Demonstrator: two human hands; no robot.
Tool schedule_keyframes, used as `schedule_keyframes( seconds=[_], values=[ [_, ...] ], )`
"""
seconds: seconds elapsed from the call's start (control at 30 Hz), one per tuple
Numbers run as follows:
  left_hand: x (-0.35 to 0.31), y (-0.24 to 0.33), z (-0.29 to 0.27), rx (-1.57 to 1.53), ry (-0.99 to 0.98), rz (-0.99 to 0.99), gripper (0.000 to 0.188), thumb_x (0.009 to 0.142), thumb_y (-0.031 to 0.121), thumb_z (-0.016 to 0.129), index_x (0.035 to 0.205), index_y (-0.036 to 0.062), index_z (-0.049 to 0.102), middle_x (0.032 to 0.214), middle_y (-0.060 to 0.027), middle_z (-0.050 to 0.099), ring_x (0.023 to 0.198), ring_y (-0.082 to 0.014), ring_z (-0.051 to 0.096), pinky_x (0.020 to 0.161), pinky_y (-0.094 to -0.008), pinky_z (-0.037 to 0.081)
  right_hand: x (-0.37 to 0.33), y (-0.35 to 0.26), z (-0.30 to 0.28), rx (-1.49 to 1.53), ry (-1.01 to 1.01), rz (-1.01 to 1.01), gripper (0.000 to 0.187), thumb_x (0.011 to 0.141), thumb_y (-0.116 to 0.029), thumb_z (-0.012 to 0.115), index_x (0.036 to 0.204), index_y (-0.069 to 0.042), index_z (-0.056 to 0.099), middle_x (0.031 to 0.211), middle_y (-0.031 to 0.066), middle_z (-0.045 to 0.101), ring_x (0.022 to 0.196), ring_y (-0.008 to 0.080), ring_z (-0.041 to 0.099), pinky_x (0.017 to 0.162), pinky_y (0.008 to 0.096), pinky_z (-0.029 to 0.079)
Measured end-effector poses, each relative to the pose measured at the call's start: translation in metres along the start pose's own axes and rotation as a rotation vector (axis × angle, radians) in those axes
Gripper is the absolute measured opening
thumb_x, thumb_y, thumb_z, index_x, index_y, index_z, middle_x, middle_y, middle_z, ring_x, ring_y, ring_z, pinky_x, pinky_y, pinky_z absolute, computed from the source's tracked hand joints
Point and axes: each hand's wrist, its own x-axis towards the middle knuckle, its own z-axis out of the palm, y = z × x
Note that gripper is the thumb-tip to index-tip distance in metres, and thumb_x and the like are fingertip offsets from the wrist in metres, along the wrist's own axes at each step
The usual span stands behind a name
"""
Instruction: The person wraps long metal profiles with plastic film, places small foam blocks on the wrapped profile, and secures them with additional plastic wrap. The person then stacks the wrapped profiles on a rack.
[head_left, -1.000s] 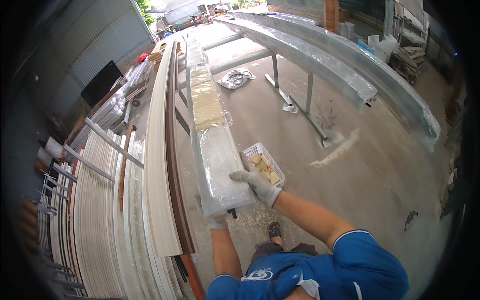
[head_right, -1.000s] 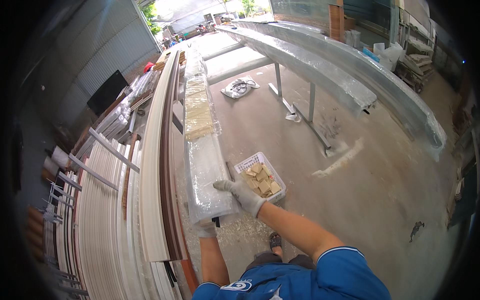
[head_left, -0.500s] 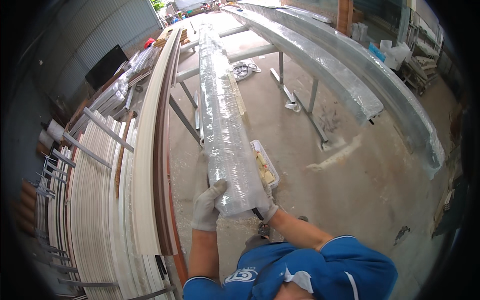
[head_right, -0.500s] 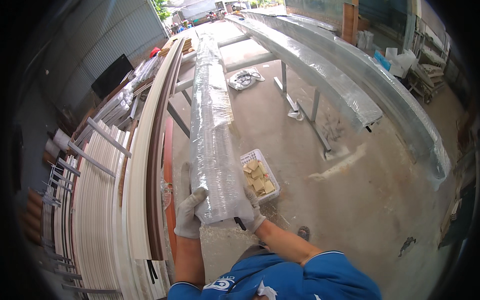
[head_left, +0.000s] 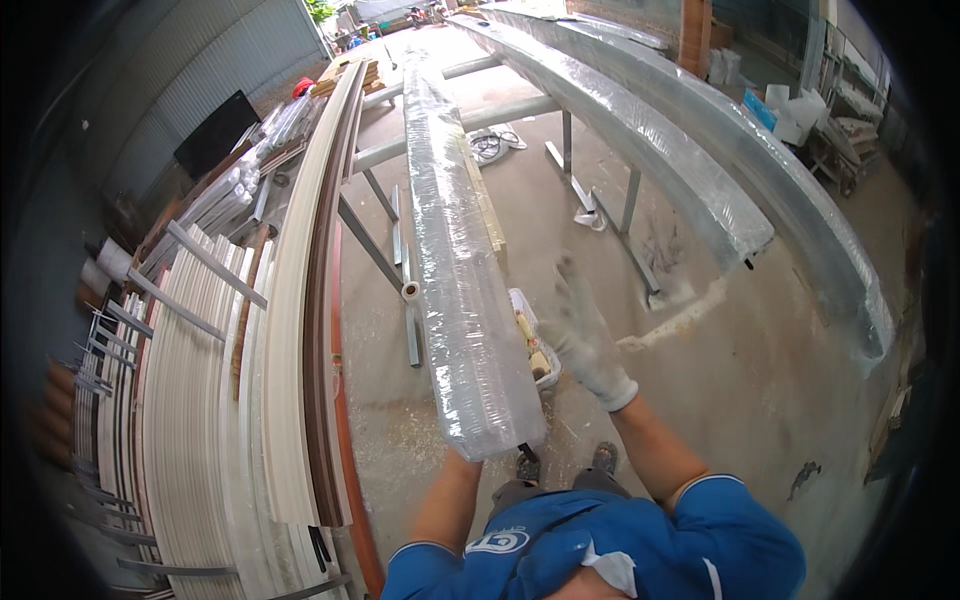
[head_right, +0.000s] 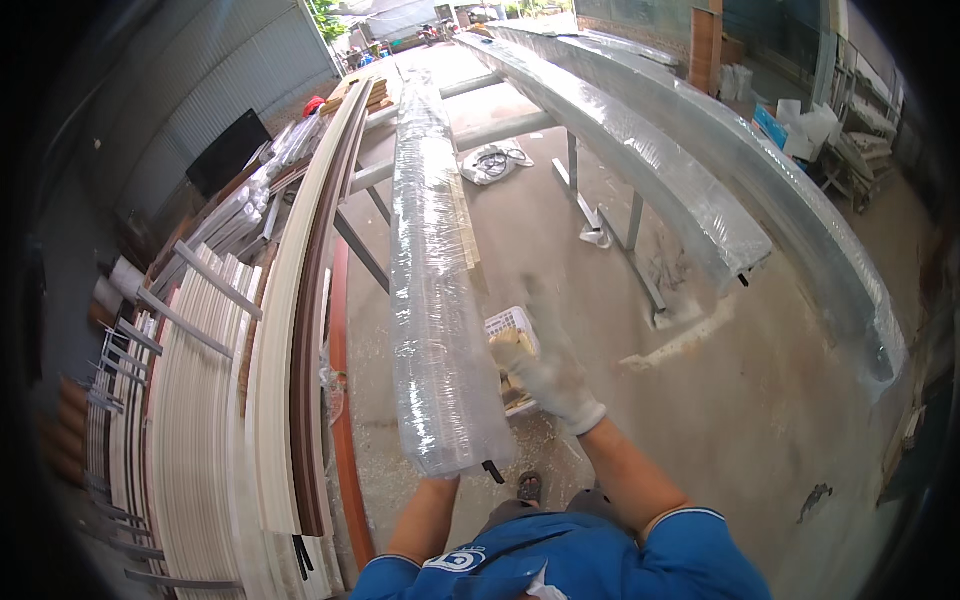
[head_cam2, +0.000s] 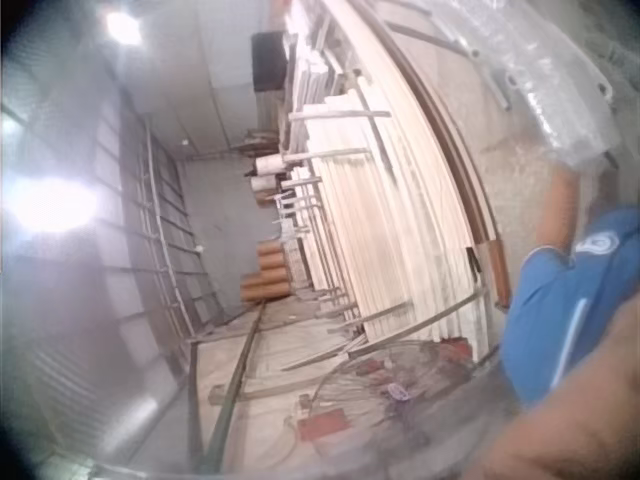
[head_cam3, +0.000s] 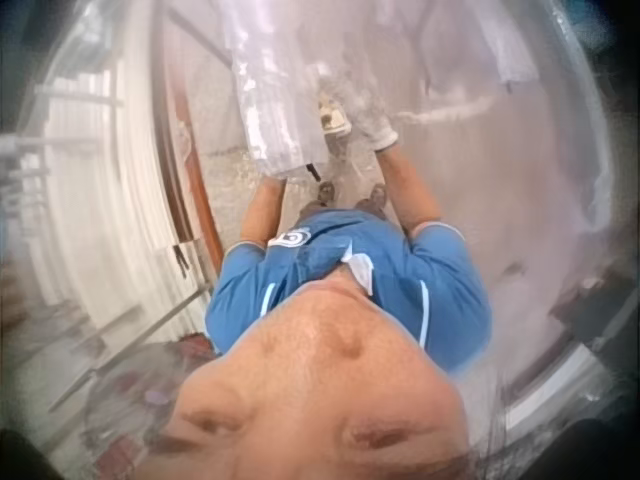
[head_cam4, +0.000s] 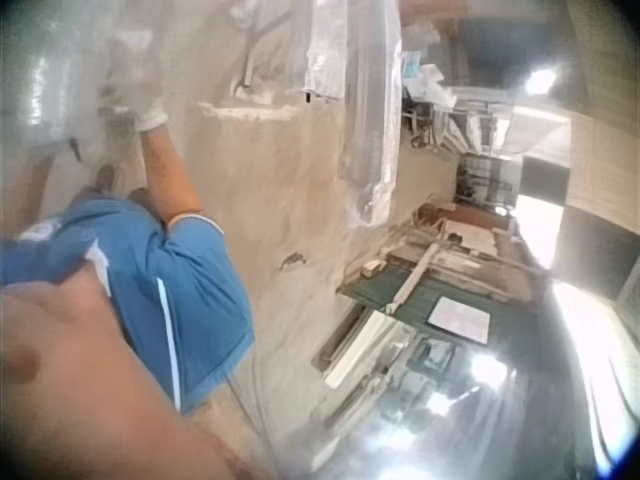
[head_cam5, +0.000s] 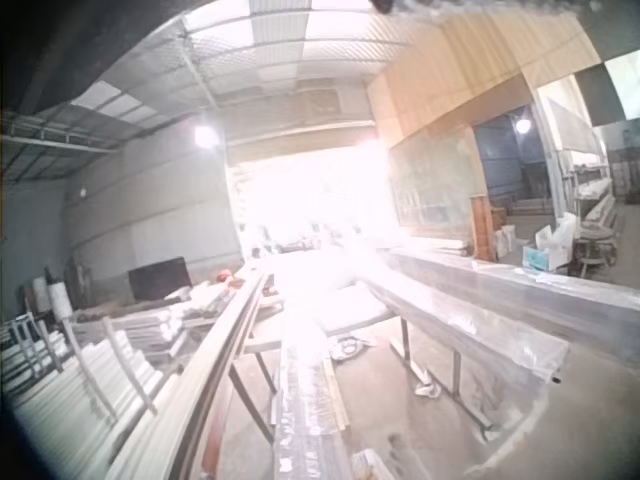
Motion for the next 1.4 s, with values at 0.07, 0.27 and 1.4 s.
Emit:
schedule_keyframes(
  seconds=[0.07, 0.27, 1.4],
  values=[
    [0.003, -0.018, -0.002, -0.048, -0.034, -0.017, 0.084, 0.099, 0.059, 0.053, 0.159, 0.0054, 0.029, 0.151, -0.0169, 0.047, 0.135, -0.03, 0.052, 0.114, -0.0447, 0.046, 0.021, -0.034, 0.027, -0.603, -0.046, -0.476, 0.063, 0.094, -0.049, 0.067, 0.148, -0.016, 0.056, 0.15, 0.0225, 0.05, 0.141, 0.042, 0.046, 0.115, 0.0511, 0.039],
    [-0.005, -0.019, 0.022, -0.099, -0.073, -0.004, 0.083, 0.097, 0.057, 0.056, 0.157, 0.0047, 0.033, 0.149, -0.018, 0.05, 0.134, -0.0314, 0.053, 0.114, -0.0454, 0.047, 0.036, -0.028, 0.083, -1.147, -0.54, -0.332, 0.034, 0.087, -0.051, 0.068, 0.107, -0.026, 0.079, 0.154, 0.01, 0.051, 0.145, 0.0515, 0.037, 0.118, 0.0599, 0.03],
    [0.013, -0.034, 0.209, 0.621, 0.104, -0.188, 0.052, 0.098, 0.029, 0.057, 0.141, 0.0003, 0.049, 0.124, -0.0196, 0.064, 0.107, -0.0277, 0.069, 0.092, -0.0392, 0.06, 0.015, 0.033, -0.144, 0.564, -0.071, 0.047, 0.024, 0.08, -0.02, 0.077, 0.098, -0.006, 0.07, 0.154, 0.0129, 0.037, 0.142, 0.0277, 0.038, 0.119, 0.04, 0.029]
  ],
)
